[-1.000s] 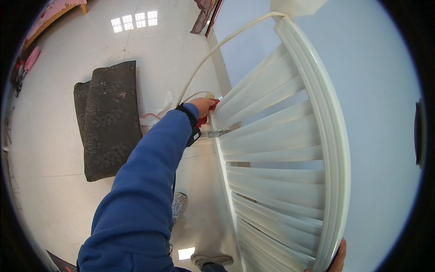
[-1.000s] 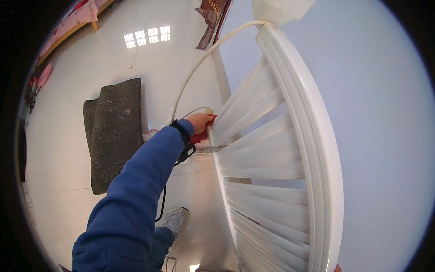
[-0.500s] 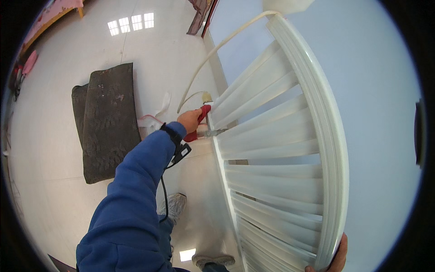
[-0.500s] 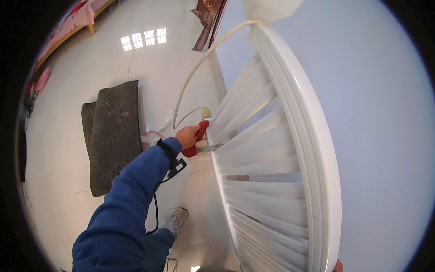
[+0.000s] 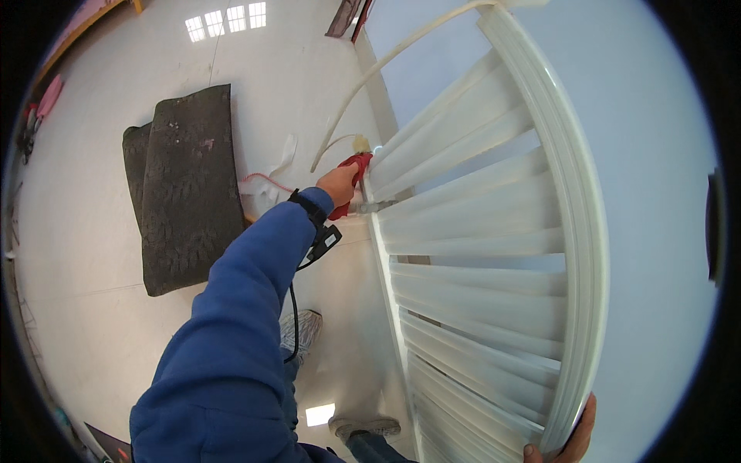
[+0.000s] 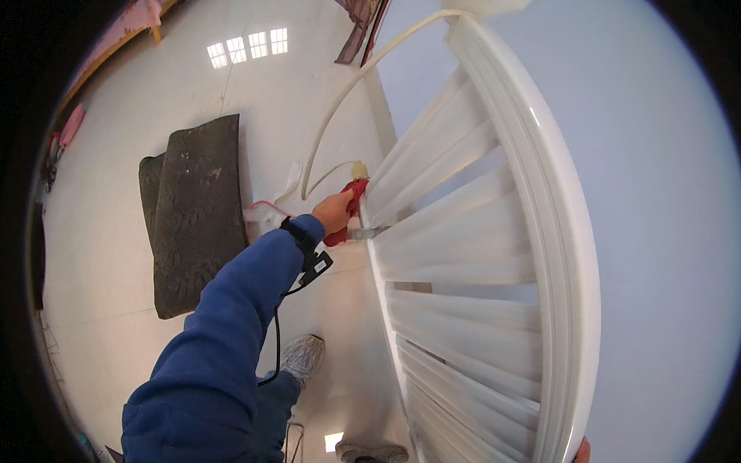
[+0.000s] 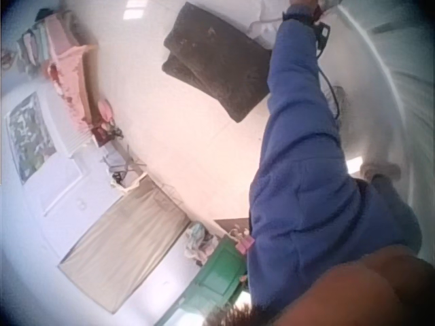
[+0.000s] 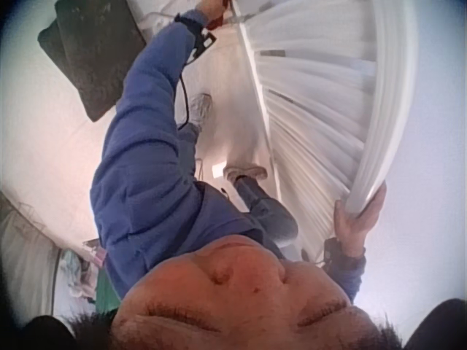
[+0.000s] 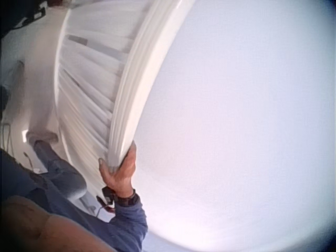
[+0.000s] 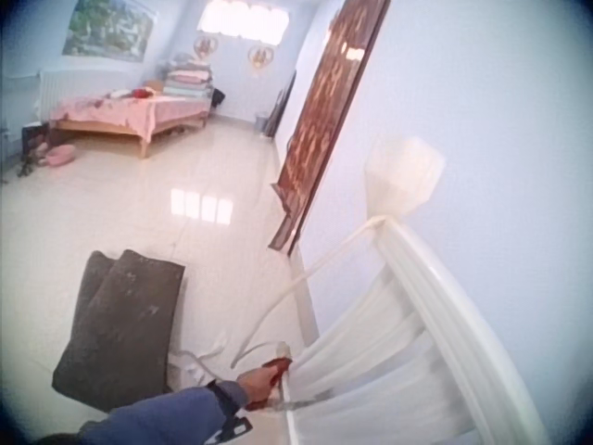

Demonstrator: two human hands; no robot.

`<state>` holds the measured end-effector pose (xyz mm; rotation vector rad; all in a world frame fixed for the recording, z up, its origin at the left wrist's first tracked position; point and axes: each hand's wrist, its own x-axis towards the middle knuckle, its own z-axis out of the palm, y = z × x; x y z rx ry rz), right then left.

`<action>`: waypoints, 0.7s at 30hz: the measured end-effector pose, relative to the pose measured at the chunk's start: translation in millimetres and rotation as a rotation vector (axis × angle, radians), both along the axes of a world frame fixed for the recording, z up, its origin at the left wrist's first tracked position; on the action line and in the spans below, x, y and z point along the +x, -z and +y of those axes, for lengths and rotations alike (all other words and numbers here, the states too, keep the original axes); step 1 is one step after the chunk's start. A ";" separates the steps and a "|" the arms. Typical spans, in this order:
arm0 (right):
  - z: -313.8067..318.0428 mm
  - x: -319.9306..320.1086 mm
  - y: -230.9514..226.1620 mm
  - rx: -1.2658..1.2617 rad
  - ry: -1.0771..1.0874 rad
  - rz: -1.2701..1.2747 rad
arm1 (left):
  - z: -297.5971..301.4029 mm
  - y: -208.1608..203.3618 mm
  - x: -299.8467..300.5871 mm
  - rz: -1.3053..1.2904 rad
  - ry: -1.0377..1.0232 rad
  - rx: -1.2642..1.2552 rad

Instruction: The person wipes a white radiator with a red cloth, moving along its length and cleaning the top, sides, and between the fins. The person holds the radiator with one hand while wiping with the other, then lifts and repositions the radiator to access different areas.

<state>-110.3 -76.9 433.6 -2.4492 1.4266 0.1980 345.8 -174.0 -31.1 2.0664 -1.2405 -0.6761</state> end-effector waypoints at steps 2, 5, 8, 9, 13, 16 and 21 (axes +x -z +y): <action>-1.6 -0.3 0.0 0.000 -0.003 0.022 | 13.5 2.0 -7.1 0.029 -0.017 0.039; -2.5 -1.4 -0.2 -0.015 -0.020 0.021 | 31.3 -2.8 -18.5 0.090 0.046 0.095; -1.3 -1.9 -0.2 -0.033 -0.027 0.020 | 41.9 -6.6 -29.3 -0.041 0.097 0.120; -1.0 -1.9 -0.1 -0.034 -0.028 0.024 | 42.9 -6.9 -30.8 -0.079 0.113 0.148; 0.1 -0.2 0.6 -0.019 0.015 0.024 | 37.5 -4.1 -29.5 -0.238 0.067 0.063; 0.3 1.7 -0.2 -0.031 0.016 0.035 | 32.1 -5.2 -34.1 -0.358 0.128 0.091; 5.0 1.7 -4.3 0.000 0.014 0.016 | 17.6 -18.1 -46.9 -0.463 0.056 0.059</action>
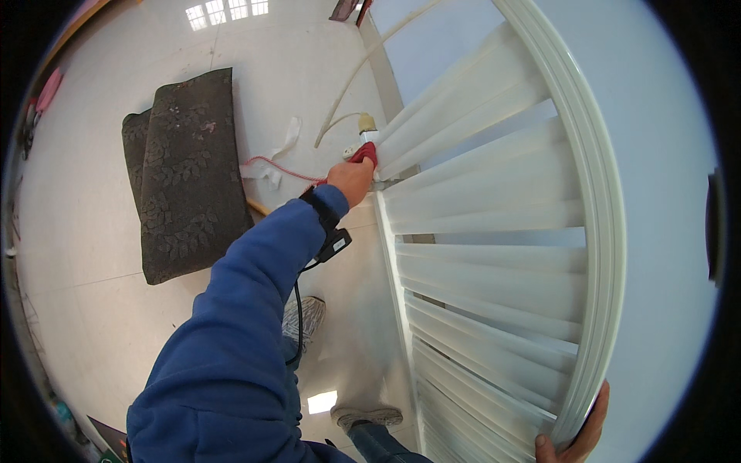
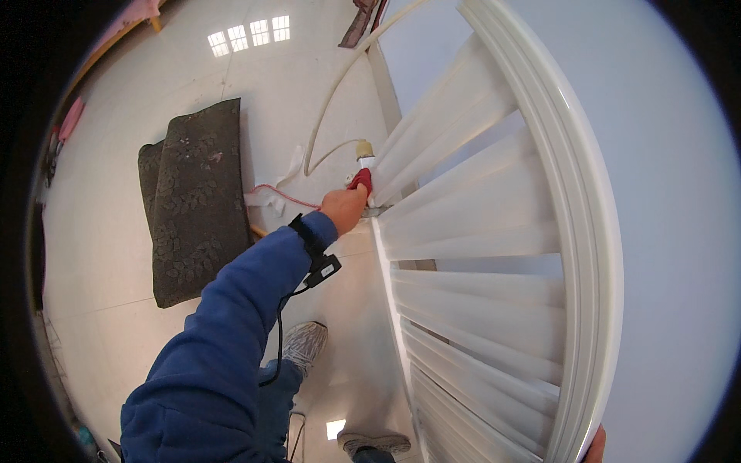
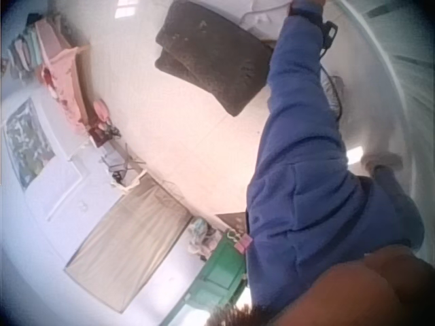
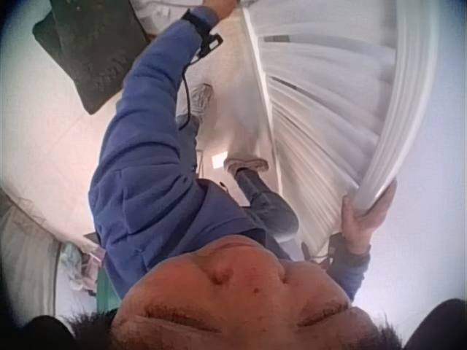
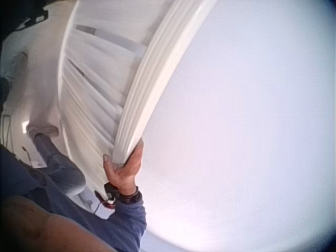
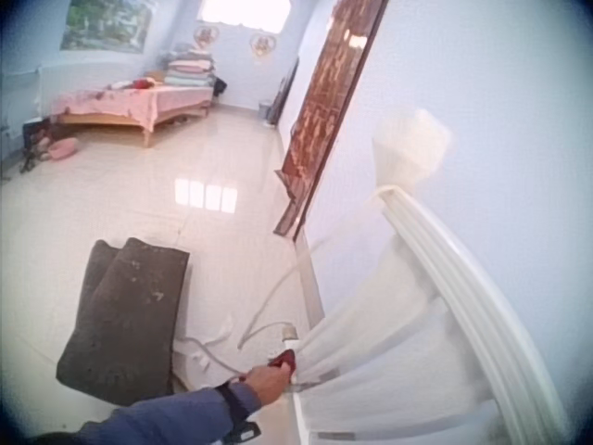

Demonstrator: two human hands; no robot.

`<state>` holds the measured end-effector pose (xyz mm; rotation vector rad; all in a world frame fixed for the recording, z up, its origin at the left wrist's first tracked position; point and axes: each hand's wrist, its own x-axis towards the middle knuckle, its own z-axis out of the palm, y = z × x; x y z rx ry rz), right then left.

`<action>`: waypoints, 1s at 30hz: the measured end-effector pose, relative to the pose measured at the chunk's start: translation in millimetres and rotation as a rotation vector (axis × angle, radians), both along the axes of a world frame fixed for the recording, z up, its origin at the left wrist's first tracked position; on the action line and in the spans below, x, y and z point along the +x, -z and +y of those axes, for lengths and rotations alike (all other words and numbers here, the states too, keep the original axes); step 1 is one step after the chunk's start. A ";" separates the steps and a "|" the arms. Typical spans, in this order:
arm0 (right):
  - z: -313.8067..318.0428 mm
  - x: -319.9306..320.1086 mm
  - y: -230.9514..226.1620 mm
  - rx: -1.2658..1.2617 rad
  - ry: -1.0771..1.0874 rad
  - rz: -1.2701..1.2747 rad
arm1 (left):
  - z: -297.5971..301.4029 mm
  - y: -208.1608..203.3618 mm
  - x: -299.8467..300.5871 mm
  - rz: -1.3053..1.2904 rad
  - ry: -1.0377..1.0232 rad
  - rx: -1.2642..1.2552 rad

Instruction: The person wipes a white radiator with a red cloth, moving along its length and cleaning the top, sides, and between the fins. The person holds the radiator with one hand while wiping with the other, then lifts and repositions the radiator to access different areas.

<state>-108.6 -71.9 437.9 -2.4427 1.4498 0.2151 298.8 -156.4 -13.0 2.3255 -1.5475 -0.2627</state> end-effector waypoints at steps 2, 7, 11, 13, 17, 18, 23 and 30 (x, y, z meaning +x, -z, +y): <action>2.0 -1.1 -0.6 -0.003 -0.007 0.006 | -6.1 -5.8 4.1 -0.017 0.012 0.035; 2.8 -4.8 0.3 -0.014 -0.047 -0.014 | -16.2 -15.8 38.0 -0.048 0.116 0.129; 2.6 -6.1 0.0 -0.003 -0.042 -0.029 | -28.9 -19.7 34.6 -0.068 0.059 0.176; 3.4 -6.7 0.4 -0.009 -0.053 -0.044 | -29.8 -23.3 26.0 -0.066 0.055 0.212; 6.5 -6.7 1.1 -0.018 -0.053 -0.059 | -14.9 -31.9 -6.2 -0.183 0.265 0.284; 6.5 -6.7 1.0 -0.023 -0.055 -0.063 | -14.6 -34.6 -16.1 -0.241 0.335 0.318; 2.1 -4.0 -0.5 -0.003 -0.046 -0.047 | -10.9 -38.0 -25.5 -0.204 0.385 0.364; 5.5 -1.3 -1.2 -0.028 -0.079 -0.072 | 7.5 -27.6 -30.8 -0.277 0.233 0.363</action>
